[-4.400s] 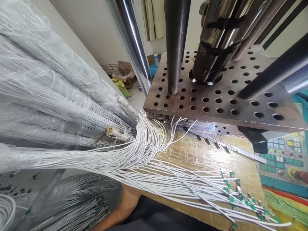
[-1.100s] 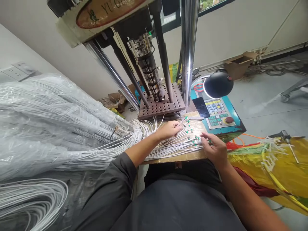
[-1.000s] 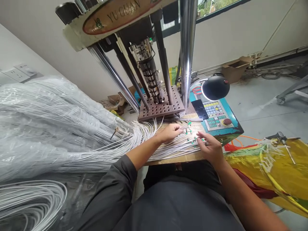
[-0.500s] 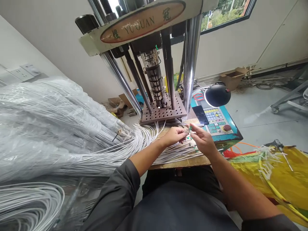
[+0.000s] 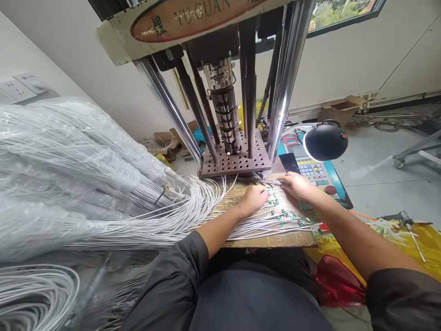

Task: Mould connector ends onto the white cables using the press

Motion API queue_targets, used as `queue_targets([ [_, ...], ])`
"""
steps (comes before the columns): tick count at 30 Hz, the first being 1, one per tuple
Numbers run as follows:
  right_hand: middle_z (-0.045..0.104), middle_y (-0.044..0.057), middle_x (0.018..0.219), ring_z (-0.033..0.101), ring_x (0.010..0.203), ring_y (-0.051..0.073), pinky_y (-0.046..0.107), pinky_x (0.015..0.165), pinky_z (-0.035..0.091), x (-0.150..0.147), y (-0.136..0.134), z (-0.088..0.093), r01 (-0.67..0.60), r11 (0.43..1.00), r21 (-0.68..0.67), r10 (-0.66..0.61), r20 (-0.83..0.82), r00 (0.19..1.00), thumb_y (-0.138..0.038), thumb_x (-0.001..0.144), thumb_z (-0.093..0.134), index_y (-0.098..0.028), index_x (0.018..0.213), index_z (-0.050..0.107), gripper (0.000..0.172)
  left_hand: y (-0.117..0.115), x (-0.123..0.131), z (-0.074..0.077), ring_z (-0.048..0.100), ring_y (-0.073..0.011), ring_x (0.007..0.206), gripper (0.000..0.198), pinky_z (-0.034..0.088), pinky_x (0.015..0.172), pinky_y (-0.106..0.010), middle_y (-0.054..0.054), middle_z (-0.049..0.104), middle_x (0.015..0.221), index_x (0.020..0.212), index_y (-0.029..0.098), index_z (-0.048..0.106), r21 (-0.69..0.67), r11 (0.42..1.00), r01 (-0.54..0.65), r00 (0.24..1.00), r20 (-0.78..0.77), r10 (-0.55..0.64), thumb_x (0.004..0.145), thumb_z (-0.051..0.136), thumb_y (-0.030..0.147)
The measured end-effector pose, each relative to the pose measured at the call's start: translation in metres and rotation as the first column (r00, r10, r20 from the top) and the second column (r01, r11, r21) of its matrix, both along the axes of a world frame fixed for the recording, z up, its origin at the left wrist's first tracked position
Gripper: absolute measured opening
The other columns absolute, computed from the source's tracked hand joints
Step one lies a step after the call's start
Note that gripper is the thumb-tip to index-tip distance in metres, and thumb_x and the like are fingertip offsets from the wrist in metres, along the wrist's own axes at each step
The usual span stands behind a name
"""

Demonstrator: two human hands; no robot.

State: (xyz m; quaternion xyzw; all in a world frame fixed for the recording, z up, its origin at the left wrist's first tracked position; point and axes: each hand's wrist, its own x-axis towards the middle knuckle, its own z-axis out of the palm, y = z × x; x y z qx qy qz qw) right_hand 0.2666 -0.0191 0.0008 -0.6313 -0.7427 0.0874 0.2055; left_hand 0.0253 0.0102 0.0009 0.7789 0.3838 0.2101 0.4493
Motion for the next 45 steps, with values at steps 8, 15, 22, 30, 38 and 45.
queue_targets([
  [8, 0.077, 0.010, 0.115, 0.072, 0.105, 0.025, 0.038, 0.095, 0.055, -0.024, -0.014, -0.001, -0.130, 0.987, -0.098, 0.111, -0.180, 0.977, -0.022, 0.082, 0.060, -0.019, 0.130, 0.069, 0.049, -0.004, -0.014, 0.002, 0.059, -0.0156, 0.075, 0.019, 0.047, 0.076, -0.028, -0.004, 0.067, 0.078, 0.075, 0.015, 0.074, 0.142, 0.989, 0.040, 0.998, 0.043, -0.047, 0.088, 0.065, 0.024],
  [15, 0.075, 0.007, 0.124, 0.070, 0.115, 0.030, 0.046, 0.101, 0.054, -0.035, -0.018, -0.010, -0.115, 0.991, -0.070, 0.094, -0.250, 0.964, -0.033, 0.090, 0.060, -0.026, 0.128, 0.073, 0.041, -0.008, -0.024, -0.005, 0.064, -0.0171, 0.079, 0.022, 0.052, 0.079, -0.030, -0.008, 0.070, 0.081, 0.088, 0.015, 0.078, 0.297, 0.941, 0.159, 0.987, -0.011, -0.163, 0.094, 0.059, 0.024],
  [22, 0.075, 0.006, 0.124, 0.070, 0.113, 0.029, 0.044, 0.099, 0.055, -0.033, -0.020, -0.014, -0.097, 0.990, -0.099, 0.070, -0.248, 0.966, -0.036, 0.092, 0.058, -0.027, 0.129, 0.072, 0.041, -0.013, -0.024, -0.014, 0.062, -0.0191, 0.083, 0.028, 0.053, 0.081, -0.033, -0.009, 0.068, 0.085, 0.101, 0.014, 0.074, 0.499, 0.817, 0.288, 0.956, -0.204, -0.212, 0.101, 0.048, 0.024],
  [30, 0.074, 0.004, 0.125, 0.071, 0.111, 0.028, 0.042, 0.095, 0.056, -0.027, -0.019, -0.025, -0.127, 0.985, -0.114, 0.102, -0.210, 0.973, -0.043, 0.097, 0.051, -0.030, 0.135, 0.068, 0.044, -0.015, -0.019, -0.014, 0.061, -0.0190, 0.082, 0.031, 0.051, 0.079, -0.032, -0.009, 0.064, 0.085, 0.103, 0.014, 0.072, 0.506, 0.805, 0.310, 0.936, -0.311, -0.164, 0.104, 0.042, 0.024],
  [38, 0.073, 0.006, 0.127, 0.073, 0.106, 0.029, 0.042, 0.086, 0.060, -0.022, -0.020, -0.018, -0.155, 0.973, -0.171, 0.122, -0.185, 0.975, -0.044, 0.100, 0.050, -0.028, 0.139, 0.065, 0.045, -0.014, -0.017, -0.011, 0.057, -0.0168, 0.077, 0.029, 0.047, 0.074, -0.030, -0.005, 0.059, 0.081, 0.095, 0.017, 0.070, 0.516, 0.794, 0.320, 0.923, -0.359, -0.139, 0.104, 0.043, 0.025],
  [45, 0.073, 0.008, 0.126, 0.073, 0.105, 0.028, 0.037, 0.082, 0.060, -0.020, -0.021, -0.009, -0.181, 0.956, -0.229, 0.145, -0.164, 0.976, -0.041, 0.102, 0.049, -0.027, 0.142, 0.062, 0.045, -0.013, -0.017, -0.002, 0.055, -0.0158, 0.075, 0.028, 0.046, 0.069, -0.029, -0.004, 0.059, 0.081, 0.092, 0.017, 0.069, 0.487, 0.810, 0.326, 0.915, -0.378, -0.141, 0.103, 0.044, 0.024],
])
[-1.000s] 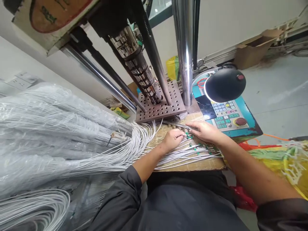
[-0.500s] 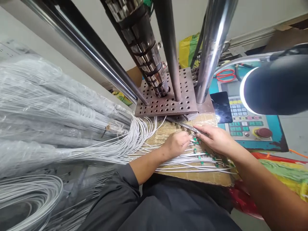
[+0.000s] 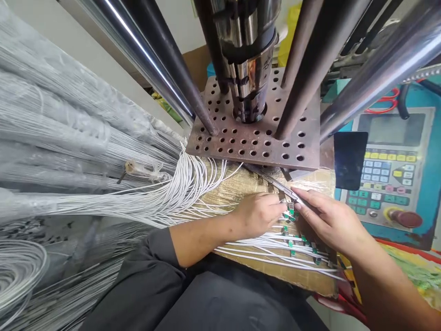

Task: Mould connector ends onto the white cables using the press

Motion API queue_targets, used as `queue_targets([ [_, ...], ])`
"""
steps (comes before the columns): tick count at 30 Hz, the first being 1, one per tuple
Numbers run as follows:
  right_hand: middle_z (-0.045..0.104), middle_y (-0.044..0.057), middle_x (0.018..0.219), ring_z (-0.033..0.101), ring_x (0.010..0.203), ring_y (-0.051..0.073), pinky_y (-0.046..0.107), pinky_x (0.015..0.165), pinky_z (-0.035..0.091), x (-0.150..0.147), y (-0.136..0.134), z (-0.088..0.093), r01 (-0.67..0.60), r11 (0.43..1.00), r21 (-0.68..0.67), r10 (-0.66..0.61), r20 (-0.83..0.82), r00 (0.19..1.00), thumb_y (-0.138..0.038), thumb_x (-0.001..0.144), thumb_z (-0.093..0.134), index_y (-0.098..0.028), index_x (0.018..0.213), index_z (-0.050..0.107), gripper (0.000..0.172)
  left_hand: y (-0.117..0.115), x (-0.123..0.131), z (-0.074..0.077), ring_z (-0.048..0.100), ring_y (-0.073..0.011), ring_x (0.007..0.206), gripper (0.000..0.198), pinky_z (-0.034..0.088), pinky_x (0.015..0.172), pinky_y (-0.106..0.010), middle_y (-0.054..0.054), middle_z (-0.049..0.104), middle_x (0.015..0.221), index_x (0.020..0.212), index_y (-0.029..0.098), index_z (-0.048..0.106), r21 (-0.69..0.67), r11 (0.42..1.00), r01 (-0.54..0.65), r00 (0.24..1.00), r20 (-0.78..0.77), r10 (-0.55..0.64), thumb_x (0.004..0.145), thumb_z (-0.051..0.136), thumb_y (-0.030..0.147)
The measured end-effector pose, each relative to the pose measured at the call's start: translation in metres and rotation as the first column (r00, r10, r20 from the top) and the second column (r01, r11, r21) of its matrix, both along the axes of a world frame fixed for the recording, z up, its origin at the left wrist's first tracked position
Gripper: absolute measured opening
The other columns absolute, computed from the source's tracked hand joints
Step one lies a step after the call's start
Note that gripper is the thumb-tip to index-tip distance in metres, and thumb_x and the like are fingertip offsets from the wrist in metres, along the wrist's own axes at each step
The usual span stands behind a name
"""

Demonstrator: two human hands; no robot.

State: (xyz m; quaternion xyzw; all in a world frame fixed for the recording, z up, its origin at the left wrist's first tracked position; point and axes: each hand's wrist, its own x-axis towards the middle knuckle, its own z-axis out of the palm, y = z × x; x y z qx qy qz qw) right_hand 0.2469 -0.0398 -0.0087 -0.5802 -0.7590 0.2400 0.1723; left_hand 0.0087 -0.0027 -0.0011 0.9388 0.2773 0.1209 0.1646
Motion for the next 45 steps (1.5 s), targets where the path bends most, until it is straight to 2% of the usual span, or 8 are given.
queue_targets([
  [7, 0.072, 0.006, 0.124, 0.072, 0.104, 0.024, 0.033, 0.082, 0.058, 0.001, -0.001, -0.002, -0.018, 1.000, -0.011, 0.018, -0.029, 0.999, -0.037, 0.101, 0.052, -0.029, 0.144, 0.058, 0.045, 0.000, 0.001, 0.002, 0.055, -0.0157, 0.074, 0.030, 0.046, 0.070, -0.030, -0.003, 0.057, 0.078, 0.086, 0.017, 0.067, -0.060, 0.998, -0.033, 0.999, 0.005, 0.034, 0.103, 0.043, 0.024],
  [13, 0.074, 0.006, 0.110, 0.072, 0.085, 0.022, 0.032, 0.070, 0.057, 0.001, 0.002, 0.007, -0.044, 0.998, -0.048, 0.042, -0.038, 0.998, -0.041, 0.096, 0.057, -0.027, 0.146, 0.056, 0.052, -0.003, 0.001, 0.000, 0.055, -0.0159, 0.075, 0.032, 0.046, 0.071, -0.030, -0.003, 0.057, 0.078, 0.091, 0.018, 0.069, -0.106, 0.991, -0.085, 0.994, 0.058, 0.092, 0.105, 0.041, 0.026],
  [19, 0.073, 0.008, 0.122, 0.072, 0.104, 0.028, 0.037, 0.082, 0.059, 0.000, 0.001, 0.001, 0.010, 0.999, -0.037, -0.012, -0.052, 0.999, -0.048, 0.093, 0.062, -0.027, 0.143, 0.061, 0.054, -0.003, 0.003, -0.002, 0.055, -0.0161, 0.075, 0.032, 0.048, 0.075, -0.030, -0.004, 0.057, 0.077, 0.084, 0.016, 0.069, -0.132, 0.986, -0.104, 0.988, 0.098, 0.117, 0.103, 0.044, 0.024],
  [26, 0.075, 0.008, 0.121, 0.073, 0.106, 0.029, 0.039, 0.085, 0.060, -0.005, 0.001, -0.006, 0.051, 0.999, -0.009, -0.051, -0.056, 0.997, -0.051, 0.095, 0.059, -0.026, 0.140, 0.065, 0.051, 0.003, -0.004, -0.001, 0.063, -0.0174, 0.090, 0.024, 0.053, 0.083, -0.030, -0.008, 0.066, 0.096, 0.095, 0.016, 0.073, -0.247, 0.966, -0.073, 0.929, 0.335, 0.156, 0.099, 0.050, 0.016],
  [28, 0.075, 0.007, 0.121, 0.073, 0.106, 0.029, 0.039, 0.085, 0.060, -0.007, 0.000, -0.004, 0.057, 0.998, -0.002, -0.057, -0.035, 0.998, -0.052, 0.095, 0.060, -0.027, 0.140, 0.065, 0.052, 0.007, -0.008, 0.002, 0.063, -0.0174, 0.088, 0.024, 0.053, 0.082, -0.030, -0.008, 0.066, 0.094, 0.097, 0.016, 0.074, -0.268, 0.958, -0.100, 0.909, 0.366, 0.197, 0.099, 0.050, 0.016],
  [35, 0.073, 0.006, 0.127, 0.071, 0.112, 0.030, 0.042, 0.091, 0.059, -0.011, -0.001, -0.004, 0.083, 0.996, 0.014, -0.083, 0.033, 0.996, -0.053, 0.094, 0.060, -0.030, 0.140, 0.064, 0.052, 0.016, -0.018, 0.004, 0.062, -0.0145, 0.078, 0.024, 0.048, 0.075, -0.026, -0.003, 0.067, 0.080, 0.089, 0.017, 0.075, -0.308, 0.937, -0.166, 0.946, 0.220, 0.240, 0.100, 0.056, 0.024],
  [42, 0.076, 0.007, 0.120, 0.074, 0.101, 0.027, 0.040, 0.085, 0.060, -0.008, -0.002, -0.006, 0.061, 0.996, 0.059, -0.064, 0.041, 0.997, -0.051, 0.095, 0.060, -0.029, 0.140, 0.064, 0.050, 0.005, -0.016, 0.004, 0.057, -0.0170, 0.080, 0.028, 0.046, 0.079, -0.031, -0.005, 0.063, 0.079, 0.085, 0.016, 0.071, -0.065, 0.989, -0.133, 0.988, 0.070, 0.138, 0.101, 0.049, 0.023],
  [45, 0.076, 0.007, 0.118, 0.074, 0.099, 0.028, 0.040, 0.081, 0.061, -0.008, -0.001, -0.005, 0.061, 0.996, 0.060, -0.064, 0.048, 0.997, -0.050, 0.095, 0.060, -0.029, 0.140, 0.065, 0.050, 0.006, -0.016, 0.005, 0.056, -0.0198, 0.087, 0.024, 0.043, 0.081, -0.034, -0.005, 0.065, 0.081, 0.086, 0.018, 0.072, -0.039, 0.985, -0.170, 0.985, 0.028, 0.171, 0.100, 0.053, 0.025],
])
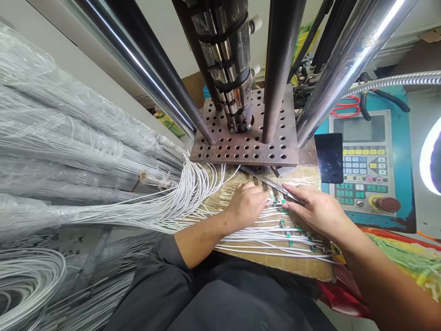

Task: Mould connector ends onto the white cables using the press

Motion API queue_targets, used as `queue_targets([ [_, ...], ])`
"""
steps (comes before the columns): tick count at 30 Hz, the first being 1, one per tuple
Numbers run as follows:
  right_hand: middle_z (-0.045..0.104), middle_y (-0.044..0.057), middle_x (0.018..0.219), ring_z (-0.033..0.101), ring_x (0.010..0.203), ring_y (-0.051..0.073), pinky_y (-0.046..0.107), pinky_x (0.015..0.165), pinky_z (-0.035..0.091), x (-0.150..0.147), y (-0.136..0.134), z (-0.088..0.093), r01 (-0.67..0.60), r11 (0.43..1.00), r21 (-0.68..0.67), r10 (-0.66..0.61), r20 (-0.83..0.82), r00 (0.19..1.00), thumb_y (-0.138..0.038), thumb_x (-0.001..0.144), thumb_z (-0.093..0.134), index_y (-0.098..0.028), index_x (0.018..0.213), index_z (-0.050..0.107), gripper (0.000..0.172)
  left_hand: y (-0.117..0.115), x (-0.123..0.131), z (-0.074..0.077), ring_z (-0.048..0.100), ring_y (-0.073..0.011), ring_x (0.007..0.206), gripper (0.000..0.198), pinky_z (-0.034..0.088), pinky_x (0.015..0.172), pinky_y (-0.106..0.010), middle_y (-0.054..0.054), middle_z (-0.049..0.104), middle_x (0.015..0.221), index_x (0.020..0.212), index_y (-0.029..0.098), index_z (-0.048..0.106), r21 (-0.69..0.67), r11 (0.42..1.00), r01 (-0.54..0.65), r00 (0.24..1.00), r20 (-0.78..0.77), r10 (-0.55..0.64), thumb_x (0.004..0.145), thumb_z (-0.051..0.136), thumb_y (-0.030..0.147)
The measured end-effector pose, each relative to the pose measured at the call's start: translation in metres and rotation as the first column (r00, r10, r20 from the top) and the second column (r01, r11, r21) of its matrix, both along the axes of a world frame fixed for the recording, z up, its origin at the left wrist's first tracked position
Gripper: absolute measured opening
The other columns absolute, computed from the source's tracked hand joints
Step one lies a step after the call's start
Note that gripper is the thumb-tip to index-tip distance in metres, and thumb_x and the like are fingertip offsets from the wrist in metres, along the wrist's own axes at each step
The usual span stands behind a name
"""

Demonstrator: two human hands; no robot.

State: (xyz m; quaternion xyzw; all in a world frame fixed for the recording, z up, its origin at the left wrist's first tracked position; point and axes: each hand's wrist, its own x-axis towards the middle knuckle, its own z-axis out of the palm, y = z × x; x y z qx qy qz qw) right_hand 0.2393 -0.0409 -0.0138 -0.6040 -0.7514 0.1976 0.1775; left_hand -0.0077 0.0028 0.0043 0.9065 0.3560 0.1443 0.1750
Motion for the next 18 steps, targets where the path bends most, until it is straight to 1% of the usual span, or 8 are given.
queue_targets([
  [2, 0.076, 0.007, 0.117, 0.074, 0.099, 0.029, 0.041, 0.080, 0.061, 0.0004, 0.0002, 0.0001, 0.001, 1.000, -0.003, -0.001, -0.004, 1.000, -0.049, 0.095, 0.060, -0.030, 0.139, 0.065, 0.049, 0.0019, -0.0005, -0.0002, 0.055, -0.0203, 0.088, 0.023, 0.041, 0.081, -0.035, -0.005, 0.066, 0.082, 0.086, 0.019, 0.073, -0.024, 0.999, -0.028, 0.999, -0.022, 0.027, 0.099, 0.055, 0.026],
  [6, 0.075, 0.007, 0.121, 0.074, 0.101, 0.030, 0.043, 0.082, 0.061, 0.0010, 0.0001, -0.0002, -0.008, 0.999, -0.031, 0.008, -0.002, 1.000, -0.048, 0.096, 0.057, -0.029, 0.142, 0.063, 0.050, 0.0050, -0.0008, -0.0026, 0.055, -0.0192, 0.087, 0.023, 0.040, 0.081, -0.034, -0.004, 0.066, 0.082, 0.084, 0.019, 0.073, -0.088, 0.996, -0.025, 0.999, -0.024, 0.023, 0.099, 0.057, 0.026],
  [13, 0.074, 0.008, 0.123, 0.073, 0.102, 0.030, 0.044, 0.084, 0.060, 0.0019, -0.0011, -0.0057, -0.012, 0.999, -0.030, 0.012, 0.006, 1.000, -0.053, 0.097, 0.055, -0.029, 0.143, 0.061, 0.052, 0.0058, -0.0014, -0.0041, 0.055, -0.0190, 0.088, 0.023, 0.039, 0.083, -0.034, -0.003, 0.066, 0.082, 0.087, 0.019, 0.074, -0.116, 0.993, -0.028, 1.000, -0.009, 0.027, 0.100, 0.056, 0.027],
  [18, 0.073, 0.008, 0.127, 0.072, 0.106, 0.028, 0.045, 0.090, 0.059, 0.0027, -0.0017, -0.0081, -0.040, 0.999, -0.014, 0.039, -0.033, 0.999, -0.051, 0.098, 0.054, -0.028, 0.145, 0.059, 0.053, 0.0058, 0.0001, -0.0013, 0.054, -0.0190, 0.088, 0.021, 0.038, 0.082, -0.035, -0.002, 0.066, 0.080, 0.087, 0.020, 0.075, -0.130, 0.991, -0.020, 0.999, -0.030, 0.017, 0.099, 0.058, 0.026],
])
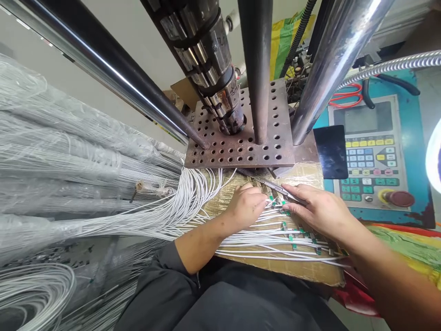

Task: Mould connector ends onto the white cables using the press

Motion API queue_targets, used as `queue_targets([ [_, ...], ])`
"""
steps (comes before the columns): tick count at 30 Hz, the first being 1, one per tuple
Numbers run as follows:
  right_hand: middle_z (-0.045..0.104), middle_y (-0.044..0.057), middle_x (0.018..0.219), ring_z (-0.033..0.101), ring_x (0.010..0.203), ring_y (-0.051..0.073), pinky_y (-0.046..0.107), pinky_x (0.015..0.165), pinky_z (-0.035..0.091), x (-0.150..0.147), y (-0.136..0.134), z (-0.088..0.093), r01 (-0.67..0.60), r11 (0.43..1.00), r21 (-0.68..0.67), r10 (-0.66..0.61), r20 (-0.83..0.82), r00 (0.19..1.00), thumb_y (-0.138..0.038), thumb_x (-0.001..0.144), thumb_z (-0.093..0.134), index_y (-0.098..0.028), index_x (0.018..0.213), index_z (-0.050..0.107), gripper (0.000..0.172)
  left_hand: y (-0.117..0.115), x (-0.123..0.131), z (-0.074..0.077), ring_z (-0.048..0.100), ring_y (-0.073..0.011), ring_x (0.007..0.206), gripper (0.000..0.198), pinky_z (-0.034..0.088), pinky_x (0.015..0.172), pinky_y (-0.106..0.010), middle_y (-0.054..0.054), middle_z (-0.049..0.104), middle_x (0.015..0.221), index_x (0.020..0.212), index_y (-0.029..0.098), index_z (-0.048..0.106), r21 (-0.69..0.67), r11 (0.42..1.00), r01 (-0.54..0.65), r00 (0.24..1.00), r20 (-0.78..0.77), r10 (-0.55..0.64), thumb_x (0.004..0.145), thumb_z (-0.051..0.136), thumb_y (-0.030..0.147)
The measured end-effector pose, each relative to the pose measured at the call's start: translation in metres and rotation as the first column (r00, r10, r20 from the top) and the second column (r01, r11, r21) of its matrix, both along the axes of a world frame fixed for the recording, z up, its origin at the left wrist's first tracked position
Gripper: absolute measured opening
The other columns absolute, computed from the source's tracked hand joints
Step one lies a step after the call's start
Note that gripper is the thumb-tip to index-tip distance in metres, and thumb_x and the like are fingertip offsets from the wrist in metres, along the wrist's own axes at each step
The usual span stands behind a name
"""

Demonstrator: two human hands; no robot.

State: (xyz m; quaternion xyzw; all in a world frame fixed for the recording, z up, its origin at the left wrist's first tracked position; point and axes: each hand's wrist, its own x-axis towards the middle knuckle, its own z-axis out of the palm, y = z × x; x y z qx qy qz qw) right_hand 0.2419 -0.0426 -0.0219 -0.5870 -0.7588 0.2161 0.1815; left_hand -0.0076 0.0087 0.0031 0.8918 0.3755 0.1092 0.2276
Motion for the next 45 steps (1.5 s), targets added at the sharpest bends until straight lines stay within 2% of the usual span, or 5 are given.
queue_targets([
  [8, 0.075, 0.008, 0.121, 0.073, 0.099, 0.028, 0.042, 0.082, 0.060, -0.002, 0.001, 0.004, 0.020, 0.999, 0.036, -0.018, -0.033, 0.999, -0.050, 0.096, 0.057, -0.028, 0.140, 0.064, 0.050, -0.001, 0.005, 0.005, 0.055, -0.0190, 0.087, 0.029, 0.040, 0.083, -0.034, -0.004, 0.067, 0.079, 0.085, 0.020, 0.075, -0.035, 0.999, -0.040, 0.999, -0.002, 0.040, 0.102, 0.055, 0.031],
  [17, 0.075, 0.007, 0.120, 0.073, 0.096, 0.028, 0.039, 0.075, 0.058, -0.003, 0.001, 0.004, 0.028, 0.999, 0.030, -0.028, 0.003, 1.000, -0.050, 0.096, 0.056, -0.029, 0.140, 0.064, 0.049, -0.004, 0.004, 0.002, 0.055, -0.0180, 0.085, 0.029, 0.040, 0.082, -0.034, -0.003, 0.066, 0.079, 0.082, 0.019, 0.074, 0.019, 0.999, -0.042, 0.999, 0.007, 0.042, 0.101, 0.055, 0.029],
  [30, 0.076, 0.004, 0.111, 0.072, 0.095, 0.026, 0.037, 0.074, 0.055, -0.002, 0.001, 0.002, 0.020, 0.999, 0.037, -0.020, -0.002, 1.000, -0.051, 0.097, 0.056, -0.030, 0.141, 0.063, 0.049, -0.005, 0.002, -0.003, 0.053, -0.0174, 0.079, 0.033, 0.045, 0.080, -0.033, -0.004, 0.058, 0.075, 0.077, 0.018, 0.068, 0.096, 0.995, 0.008, 0.998, 0.054, -0.013, 0.102, 0.048, 0.025],
  [36, 0.075, 0.004, 0.119, 0.072, 0.098, 0.027, 0.038, 0.075, 0.056, -0.003, 0.000, 0.002, 0.025, 0.999, 0.030, -0.024, -0.013, 1.000, -0.050, 0.097, 0.055, -0.031, 0.142, 0.062, 0.048, -0.005, 0.001, -0.006, 0.052, -0.0172, 0.080, 0.032, 0.045, 0.080, -0.032, -0.004, 0.057, 0.075, 0.077, 0.017, 0.067, 0.090, 0.996, 0.020, 0.998, 0.053, -0.025, 0.103, 0.048, 0.024],
  [45, 0.076, 0.004, 0.114, 0.072, 0.093, 0.025, 0.034, 0.072, 0.054, -0.003, -0.001, 0.002, 0.039, 0.998, 0.043, -0.038, -0.028, 0.999, -0.049, 0.097, 0.056, -0.032, 0.139, 0.065, 0.046, -0.005, 0.000, -0.007, 0.052, -0.0168, 0.078, 0.032, 0.045, 0.078, -0.031, -0.004, 0.056, 0.075, 0.080, 0.017, 0.068, 0.079, 0.997, 0.023, 0.995, 0.091, -0.030, 0.103, 0.047, 0.024],
])
